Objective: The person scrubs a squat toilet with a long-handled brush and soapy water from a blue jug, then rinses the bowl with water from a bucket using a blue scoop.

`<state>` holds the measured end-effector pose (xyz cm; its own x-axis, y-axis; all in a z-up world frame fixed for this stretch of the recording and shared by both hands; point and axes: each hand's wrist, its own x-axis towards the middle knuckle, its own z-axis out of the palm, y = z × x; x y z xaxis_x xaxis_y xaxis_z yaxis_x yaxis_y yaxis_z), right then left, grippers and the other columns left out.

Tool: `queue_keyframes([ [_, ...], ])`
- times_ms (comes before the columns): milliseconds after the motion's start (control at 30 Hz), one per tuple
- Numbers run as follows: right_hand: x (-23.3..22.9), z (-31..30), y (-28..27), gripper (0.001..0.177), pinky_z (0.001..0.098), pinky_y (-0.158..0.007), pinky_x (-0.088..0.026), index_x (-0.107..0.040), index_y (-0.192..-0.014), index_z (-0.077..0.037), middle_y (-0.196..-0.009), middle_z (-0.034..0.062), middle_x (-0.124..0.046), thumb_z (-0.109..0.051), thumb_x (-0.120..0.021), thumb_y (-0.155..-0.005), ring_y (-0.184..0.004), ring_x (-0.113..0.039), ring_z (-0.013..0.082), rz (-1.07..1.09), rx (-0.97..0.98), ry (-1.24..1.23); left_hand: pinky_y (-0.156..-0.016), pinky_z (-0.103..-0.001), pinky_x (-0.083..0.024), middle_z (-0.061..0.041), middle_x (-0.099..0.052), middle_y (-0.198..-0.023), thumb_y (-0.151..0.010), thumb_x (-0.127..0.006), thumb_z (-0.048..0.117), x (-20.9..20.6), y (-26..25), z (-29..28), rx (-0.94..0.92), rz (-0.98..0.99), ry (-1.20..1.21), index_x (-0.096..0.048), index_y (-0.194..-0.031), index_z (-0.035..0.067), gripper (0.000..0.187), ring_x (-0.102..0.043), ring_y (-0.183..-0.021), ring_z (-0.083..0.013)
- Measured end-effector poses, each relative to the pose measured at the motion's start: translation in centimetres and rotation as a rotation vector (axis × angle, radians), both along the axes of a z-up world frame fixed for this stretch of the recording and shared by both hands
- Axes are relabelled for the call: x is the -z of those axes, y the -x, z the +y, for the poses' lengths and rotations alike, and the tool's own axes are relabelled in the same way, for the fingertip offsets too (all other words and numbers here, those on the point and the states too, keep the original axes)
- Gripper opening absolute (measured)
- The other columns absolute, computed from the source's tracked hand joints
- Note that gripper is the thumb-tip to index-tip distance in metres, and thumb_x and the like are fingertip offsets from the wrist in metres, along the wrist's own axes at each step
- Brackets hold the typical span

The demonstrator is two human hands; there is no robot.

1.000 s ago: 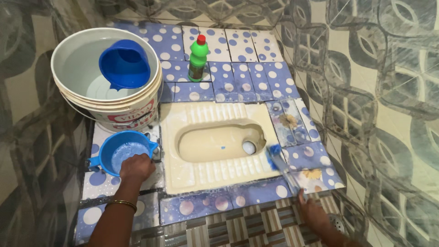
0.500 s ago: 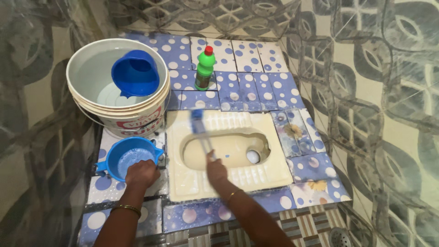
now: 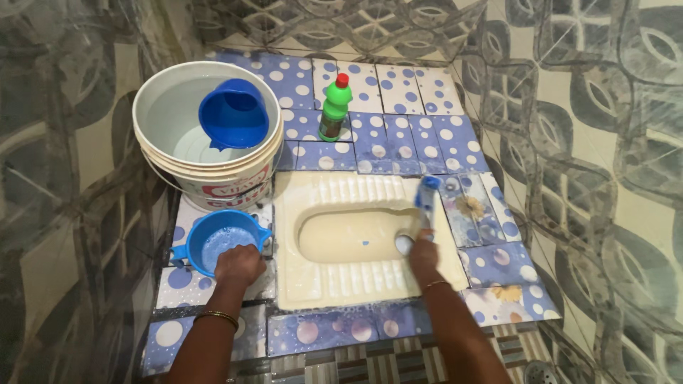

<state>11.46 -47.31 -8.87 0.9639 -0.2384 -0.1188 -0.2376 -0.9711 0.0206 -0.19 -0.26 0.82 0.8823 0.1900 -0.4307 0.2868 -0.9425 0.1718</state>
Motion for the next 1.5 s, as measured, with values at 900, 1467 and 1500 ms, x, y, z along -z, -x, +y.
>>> queue_keyframes([
  [900,3.5,15.7,4.6,0.077,0.0384,-0.078,-0.058,-0.015,-0.153,0.018,-0.124,0.0285,-0.064,-0.012,-0.053,-0.093,-0.094,-0.070,0.0270,-0.081,-0.521,0.551,-0.103,-0.044,-0.054,-0.016,-0.072,-0.125,-0.093,-0.054,0.030,-0.4,-0.2,-0.1,-0.025,0.016,0.004,-0.074,-0.117,0.010,0.037,-0.068,-0.119,-0.0328],
  [1467,2.8,1.4,3.2,0.078,0.0506,-0.072,-0.058,-0.005,-0.164,-0.003,-0.102,0.0282,-0.072,-0.018,-0.048,-0.100,-0.087,-0.073,0.0414,-0.066,0.158,-0.231,-0.102,-0.044,-0.054,-0.015,-0.072,-0.125,-0.094,-0.054,0.034,1.2,-0.5,0.3,0.000,0.006,-0.019,-0.072,-0.118,0.011,0.038,-0.068,-0.118,-0.0326],
  [1500,3.7,3.4,3.1,0.075,0.0511,-0.069,-0.058,-0.008,-0.163,-0.002,-0.101,0.0265,-0.072,-0.018,-0.047,-0.100,-0.085,-0.073,0.0407,-0.132,0.119,-0.270,-0.103,-0.044,-0.054,-0.015,-0.072,-0.125,-0.094,-0.055,0.034,1.2,-0.6,0.4,0.002,0.010,-0.027,-0.072,-0.118,0.011,0.038,-0.068,-0.118,-0.0326],
])
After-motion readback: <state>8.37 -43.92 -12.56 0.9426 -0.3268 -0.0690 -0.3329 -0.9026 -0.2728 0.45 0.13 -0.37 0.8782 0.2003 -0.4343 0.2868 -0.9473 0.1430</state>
